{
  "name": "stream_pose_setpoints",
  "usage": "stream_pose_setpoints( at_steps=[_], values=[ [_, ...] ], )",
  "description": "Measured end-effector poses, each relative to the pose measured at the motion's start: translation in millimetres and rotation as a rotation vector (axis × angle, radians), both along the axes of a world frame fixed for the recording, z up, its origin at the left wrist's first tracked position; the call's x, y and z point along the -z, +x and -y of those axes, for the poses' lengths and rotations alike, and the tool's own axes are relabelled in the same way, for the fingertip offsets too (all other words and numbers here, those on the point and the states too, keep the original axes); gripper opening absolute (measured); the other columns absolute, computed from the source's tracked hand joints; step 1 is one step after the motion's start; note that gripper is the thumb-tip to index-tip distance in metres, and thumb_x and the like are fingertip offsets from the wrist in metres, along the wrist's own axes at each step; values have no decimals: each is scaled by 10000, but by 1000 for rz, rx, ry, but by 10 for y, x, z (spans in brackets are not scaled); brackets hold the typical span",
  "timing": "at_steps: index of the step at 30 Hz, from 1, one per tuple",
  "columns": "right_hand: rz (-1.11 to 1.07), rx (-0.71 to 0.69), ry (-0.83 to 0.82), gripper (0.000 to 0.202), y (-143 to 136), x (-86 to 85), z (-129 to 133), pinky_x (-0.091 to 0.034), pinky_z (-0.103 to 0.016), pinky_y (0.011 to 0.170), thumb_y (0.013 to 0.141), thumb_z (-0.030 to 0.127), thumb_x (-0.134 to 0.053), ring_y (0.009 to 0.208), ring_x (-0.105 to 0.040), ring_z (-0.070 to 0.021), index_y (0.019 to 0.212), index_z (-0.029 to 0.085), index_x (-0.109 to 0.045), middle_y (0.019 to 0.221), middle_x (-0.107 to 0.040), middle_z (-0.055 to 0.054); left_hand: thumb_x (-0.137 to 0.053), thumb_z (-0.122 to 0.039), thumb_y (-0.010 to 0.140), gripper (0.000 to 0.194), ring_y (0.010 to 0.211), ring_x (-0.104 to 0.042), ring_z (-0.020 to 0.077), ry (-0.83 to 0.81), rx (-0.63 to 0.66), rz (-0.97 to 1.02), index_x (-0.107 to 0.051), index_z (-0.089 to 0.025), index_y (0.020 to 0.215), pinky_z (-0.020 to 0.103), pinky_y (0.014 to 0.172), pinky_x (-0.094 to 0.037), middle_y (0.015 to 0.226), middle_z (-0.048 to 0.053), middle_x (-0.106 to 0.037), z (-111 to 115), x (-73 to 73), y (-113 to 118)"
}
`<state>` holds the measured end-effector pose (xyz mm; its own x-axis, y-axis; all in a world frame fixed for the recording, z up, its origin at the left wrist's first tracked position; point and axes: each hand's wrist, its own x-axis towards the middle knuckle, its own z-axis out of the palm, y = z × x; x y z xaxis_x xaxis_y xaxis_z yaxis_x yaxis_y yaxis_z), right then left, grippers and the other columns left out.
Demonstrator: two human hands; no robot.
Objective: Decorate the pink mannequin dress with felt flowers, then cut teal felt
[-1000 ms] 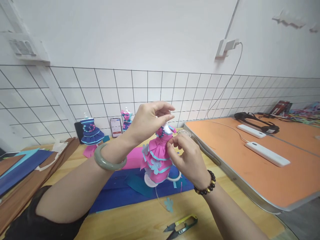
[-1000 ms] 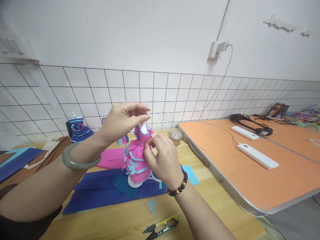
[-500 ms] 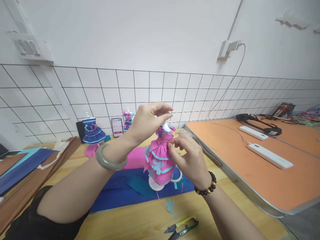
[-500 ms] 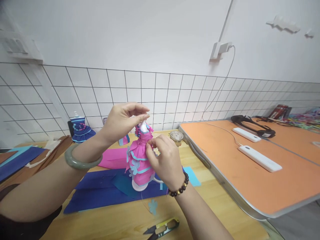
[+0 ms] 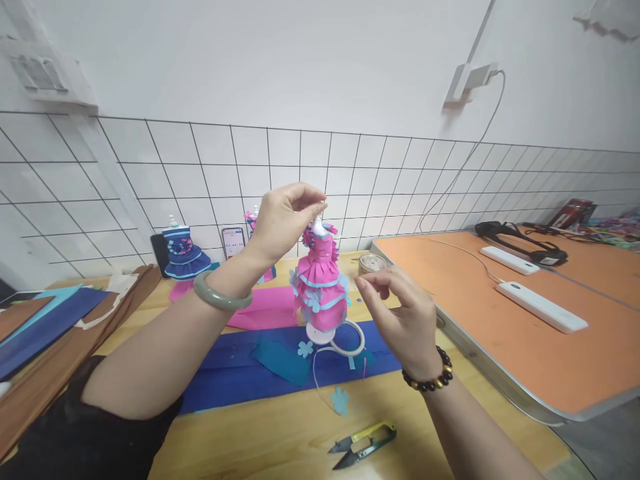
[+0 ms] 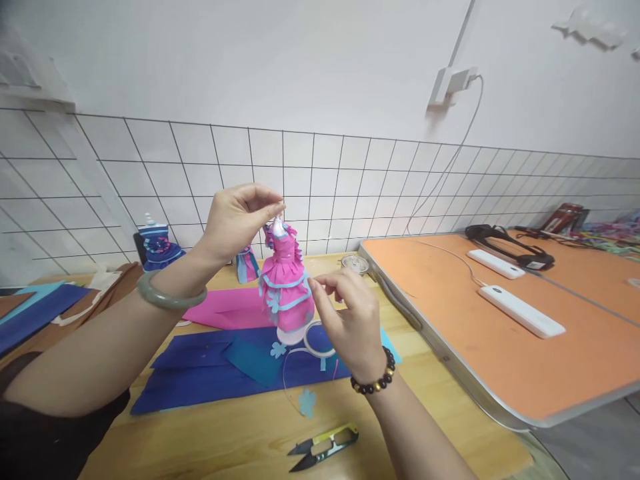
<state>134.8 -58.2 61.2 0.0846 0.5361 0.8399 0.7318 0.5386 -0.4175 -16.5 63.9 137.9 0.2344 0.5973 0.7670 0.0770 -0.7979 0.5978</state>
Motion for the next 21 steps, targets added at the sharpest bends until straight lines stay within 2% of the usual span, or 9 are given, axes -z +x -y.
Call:
stream_pose_setpoints(
  at_steps=[2,5,11,14,17,21],
  values=[
    [-8,8,-17,154,83,79,11,-369,-273,539,800,189,-583,546,-427,-130,656,192,-529,575,-473,11,-608,-194,725,104,764,-613,145,24,-42,1,-645,-159,816,275,689,-497,824,41,-672,-106,18,1],
    [2,9,-98,258,227,289,9,-341,-259,509,803,220,-588,510,-397,-116,589,194,-445,548,-421,28,-592,-195,737,90,784,-611,144,70,-71,-13,-645,-161,802,275,710,-490,848,43,-670,-264,87,16],
    [71,-16,-373,328,435,834,14,-327,-250,501,873,275,-490,491,-405,-111,566,194,-407,537,-421,23,-587,-190,746,88,768,-611,137,114,-122,-45,-656,-169,796,279,721,-490,827,35,-672,-597,364,44],
    [146,-6,-507,355,471,1043,10,-330,-248,514,905,301,-422,512,-407,-117,569,198,-376,552,-407,20,-590,-165,740,84,754,-615,130,129,-142,-41,-661,-165,785,263,706,-490,815,35,-674,-733,503,38],
    [198,-39,-599,351,483,1186,-3,-348,-250,541,917,313,-393,546,-429,-125,586,200,-371,582,-420,13,-595,-170,741,80,748,-615,131,130,-151,-55,-661,-171,787,262,691,-489,817,31,-676,-800,604,29],
    [230,-88,-678,308,489,1292,-15,-378,-272,597,922,309,-383,612,-481,-148,640,197,-433,636,-486,-10,-597,-186,747,74,744,-613,136,128,-173,-91,-660,-183,785,271,681,-485,796,23,-677,-810,680,42]
  ],
)
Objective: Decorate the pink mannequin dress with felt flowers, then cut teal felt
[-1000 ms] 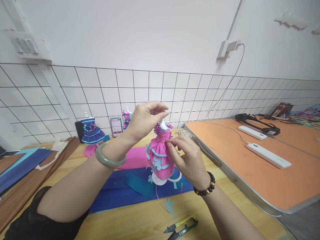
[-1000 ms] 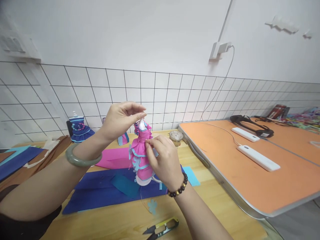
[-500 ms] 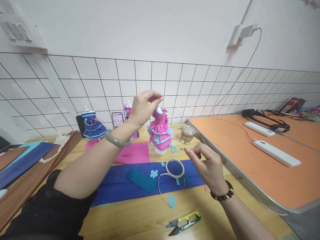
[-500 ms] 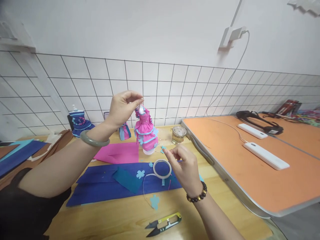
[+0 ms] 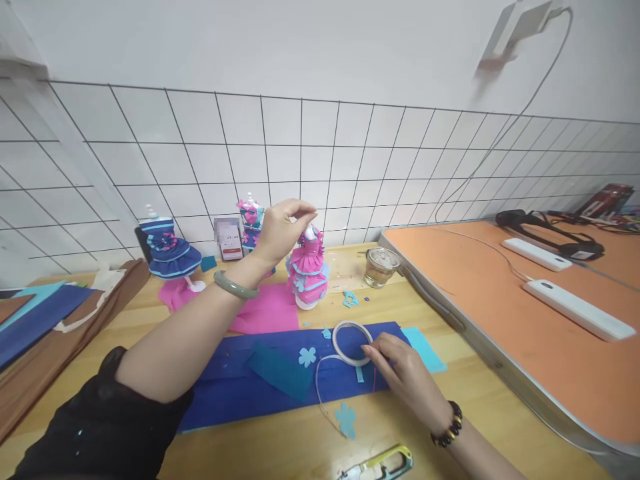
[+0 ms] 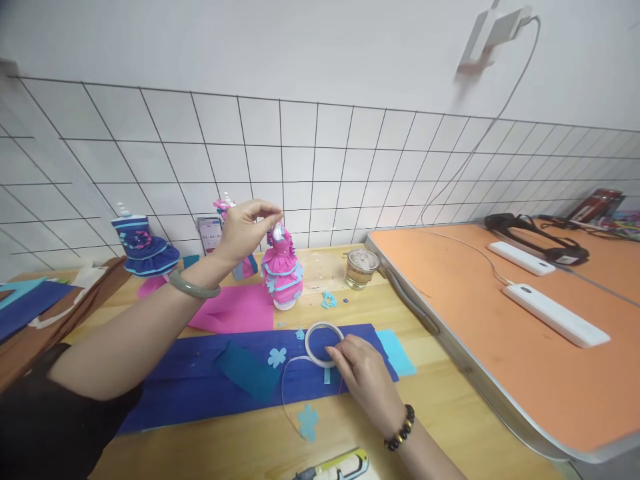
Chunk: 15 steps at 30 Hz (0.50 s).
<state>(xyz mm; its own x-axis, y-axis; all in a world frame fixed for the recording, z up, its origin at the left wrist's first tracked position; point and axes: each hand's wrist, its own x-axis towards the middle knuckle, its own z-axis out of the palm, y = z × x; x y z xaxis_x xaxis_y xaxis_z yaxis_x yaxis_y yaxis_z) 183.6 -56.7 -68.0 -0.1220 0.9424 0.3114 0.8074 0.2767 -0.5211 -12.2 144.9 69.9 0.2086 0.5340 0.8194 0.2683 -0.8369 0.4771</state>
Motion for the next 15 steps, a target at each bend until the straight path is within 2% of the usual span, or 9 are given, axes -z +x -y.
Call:
stream_pose_setpoints(
  at_steps=[6,10,12,15],
  values=[
    [-16,-24,-23,210,18,45,32,-421,-299,664,914,262,-407,712,-543,-172,781,195,-556,747,-575,-39,-593,-182,750,78,744,-616,132,11,23,2,-653,-169,797,272,700,-494,795,29,-674,-27,53,53],
    [-2,-41,-38,150,-1,33,100,-441,-318,729,891,222,-454,812,-566,-190,978,189,-572,853,-609,-63,-577,-152,748,240,779,-620,123,-38,48,-22,-619,-171,983,267,730,-494,927,43,-657,-70,59,67],
    [28,-88,-81,147,-37,18,144,-441,-321,749,886,212,-464,831,-566,-191,963,193,-588,861,-617,-61,-564,-137,749,304,752,-615,113,-35,41,-36,-593,-175,1049,259,715,-490,946,43,-647,-73,46,70],
    [92,-175,-154,157,-116,-5,211,-433,-317,765,889,203,-459,838,-564,-185,892,197,-616,861,-627,-51,-548,-135,761,263,779,-611,119,-12,30,-90,-616,-163,1013,250,718,-479,864,33,-660,-43,7,76]
  ],
)
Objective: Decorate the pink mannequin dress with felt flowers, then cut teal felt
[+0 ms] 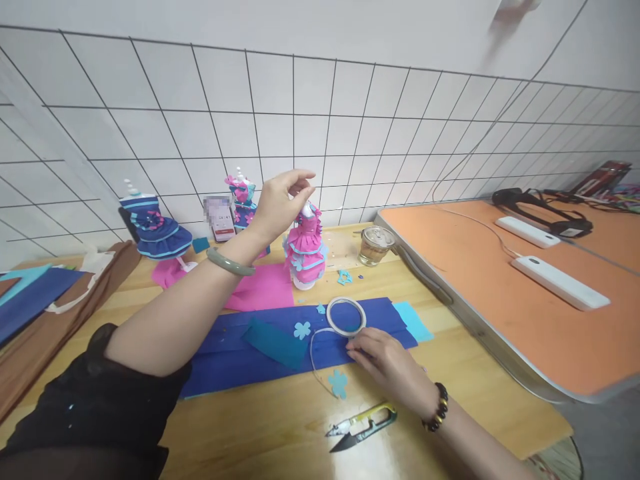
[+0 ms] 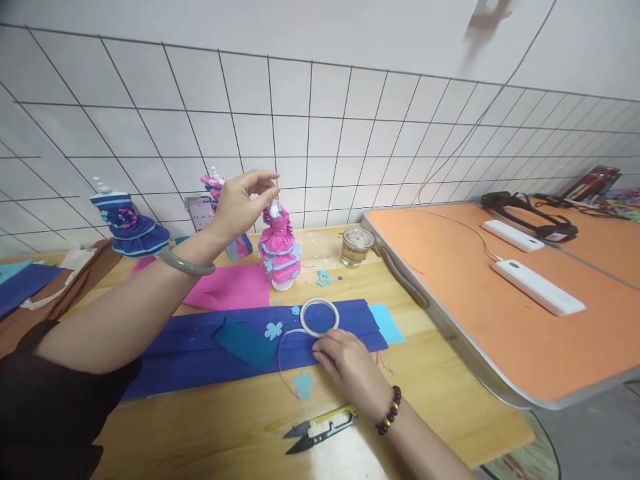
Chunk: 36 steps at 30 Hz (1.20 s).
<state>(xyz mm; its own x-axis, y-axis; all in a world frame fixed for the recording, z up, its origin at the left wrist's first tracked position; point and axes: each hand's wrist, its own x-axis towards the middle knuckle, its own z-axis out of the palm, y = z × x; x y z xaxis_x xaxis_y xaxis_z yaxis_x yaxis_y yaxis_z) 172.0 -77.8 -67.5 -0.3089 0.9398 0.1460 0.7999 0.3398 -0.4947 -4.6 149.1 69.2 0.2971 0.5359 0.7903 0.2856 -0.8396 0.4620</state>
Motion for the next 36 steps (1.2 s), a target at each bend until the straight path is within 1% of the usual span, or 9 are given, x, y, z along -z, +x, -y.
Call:
stream_pose_setpoints(
  at_steps=[3,8,12,16,20,25,28,32,36],
  values=[
    [66,-57,-41,177,-83,-9,54,-426,-307,754,895,209,-452,824,-565,-178,894,189,-628,852,-625,-53,-546,-132,762,234,778,-606,124,19,-27,-55,-636,-166,975,253,711,-470,827,26,-666,46,-43,9],
    [174,-94,-76,220,-166,11,107,-406,-301,754,908,218,-425,807,-566,-168,864,186,-638,835,-622,-52,-535,-113,757,268,773,-593,132,25,-32,-88,-625,-168,1002,270,721,-466,817,27,-658,69,-83,29],
    [221,-81,-92,212,-198,46,121,-396,-296,755,909,212,-420,811,-570,-162,867,198,-627,849,-621,-40,-525,-108,752,272,762,-589,130,-4,-30,-124,-625,-163,999,273,724,-470,811,29,-654,50,-104,43],
    [293,-48,-115,150,-245,84,103,-398,-287,727,882,187,-472,796,-578,-171,831,172,-613,839,-623,-47,-516,-115,751,284,766,-586,134,-4,-36,-140,-624,-158,1010,278,724,-468,834,37,-656,33,-125,45],
    [310,-41,-114,219,-281,116,95,-397,-272,681,903,175,-428,735,-577,-163,759,153,-592,792,-619,-57,-520,-124,751,263,772,-588,140,-8,-37,-161,-638,-158,984,278,714,-466,837,40,-665,34,-140,47],
    [300,-43,-95,239,-251,137,118,-396,-287,670,920,172,-384,721,-573,-171,766,155,-566,786,-612,-65,-549,-131,739,194,771,-590,152,-27,-37,-171,-667,-169,888,287,701,-464,878,44,-677,57,-152,55],
    [252,-36,-94,243,-189,113,128,-402,-287,655,924,169,-368,696,-560,-165,758,161,-544,772,-602,-58,-559,-136,731,174,778,-587,160,-38,-35,-166,-669,-174,860,300,715,-460,883,40,-679,79,-153,57],
    [85,-13,-122,248,-91,6,127,-411,-284,647,929,193,-349,686,-539,-160,743,170,-512,754,-576,-50,-558,-152,742,180,811,-577,167,-27,-30,-163,-660,-173,889,302,721,-451,912,45,-671,79,-161,52],
    [-17,12,-98,222,-33,-162,102,-411,-282,640,926,207,-353,698,-518,-162,740,185,-471,753,-552,-34,-552,-210,775,183,893,-548,176,59,-78,-97,-639,-200,936,301,753,-437,965,48,-645,132,-199,3]
  ],
)
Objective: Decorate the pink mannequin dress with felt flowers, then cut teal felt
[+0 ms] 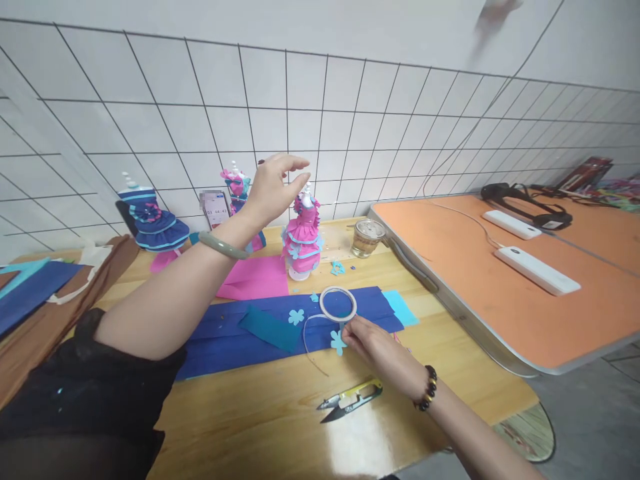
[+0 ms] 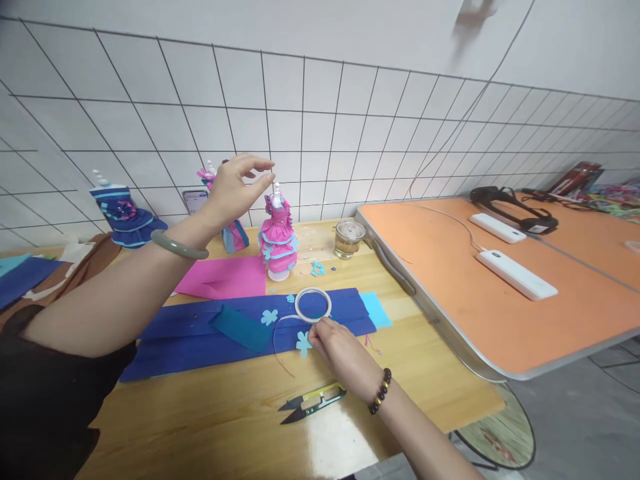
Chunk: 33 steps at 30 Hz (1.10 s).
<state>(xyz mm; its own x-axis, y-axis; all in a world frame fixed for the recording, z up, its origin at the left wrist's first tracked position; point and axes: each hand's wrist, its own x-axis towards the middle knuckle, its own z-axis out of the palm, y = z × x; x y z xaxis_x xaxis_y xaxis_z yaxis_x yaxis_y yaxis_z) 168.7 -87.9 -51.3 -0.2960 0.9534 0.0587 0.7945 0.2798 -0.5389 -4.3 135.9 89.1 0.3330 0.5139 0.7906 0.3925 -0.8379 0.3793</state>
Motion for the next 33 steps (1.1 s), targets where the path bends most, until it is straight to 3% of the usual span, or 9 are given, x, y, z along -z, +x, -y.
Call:
stream_pose_setpoints(
  at_steps=[3,6,9,12,16,22,25,30,33],
  values=[
    [-101,59,75,185,4,-123,-56,-417,-285,673,923,189,-350,730,-519,-159,781,190,-468,793,-547,-37,-544,-269,798,128,853,-533,172,56,-65,79,-631,-224,880,317,783,-421,912,41,-633,241,34,-86],
    [-191,106,199,150,-24,-233,-150,-419,-291,686,919,181,-355,745,-516,-162,829,194,-474,814,-539,-44,-542,-312,800,111,753,-512,160,-16,-130,154,-611,-225,808,323,774,-415,775,20,-592,673,223,-177],
    [-240,132,349,129,-93,-345,-266,-415,-304,707,916,190,-363,771,-510,-174,854,196,-476,836,-538,-60,-547,-359,791,158,696,-513,149,-366,-10,130,-598,-214,832,301,691,-433,743,14,-575,1117,523,-222],
    [-232,126,452,127,-194,-450,-375,-410,-313,725,915,195,-365,799,-509,-182,854,195,-476,863,-539,-70,-609,-381,736,262,756,-560,164,-766,122,147,-579,-199,923,305,704,-458,825,38,-617,1376,775,-217],
    [-153,97,532,134,-325,-529,-474,-400,-330,737,914,192,-367,835,-511,-196,861,188,-491,880,-551,-81,-650,-363,698,290,802,-586,174,-959,195,241,-586,-187,919,308,740,-469,859,53,-636,1407,903,-206],
    [-127,92,563,140,-397,-535,-518,-406,-343,748,906,196,-388,874,-520,-208,872,178,-522,907,-569,-93,-626,-325,708,154,697,-586,154,-989,202,291,-631,-191,783,270,653,-459,748,20,-641,1326,889,-215],
    [-313,104,498,123,-399,-518,-528,-423,-340,773,901,193,-402,872,-530,-191,909,188,-525,911,-572,-78,-624,-304,705,114,663,-570,145,-989,205,303,-638,-197,740,260,620,-446,700,5,-631,1304,887,-206],
    [-851,155,245,219,-440,-474,-616,-477,-326,801,859,246,-489,913,-563,-166,1075,221,-463,982,-576,-68,-636,-293,693,89,641,-561,140,-979,173,323,-636,-209,724,265,613,-448,664,-10,-617,1234,890,-177],
    [-975,160,195,317,-478,-443,-708,-499,-310,735,798,272,-581,836,-573,-159,1088,220,-464,890,-582,-46,-629,-308,700,94,614,-552,142,-967,187,300,-636,-215,715,266,575,-441,655,-9,-610,1186,893,-160]
  ],
)
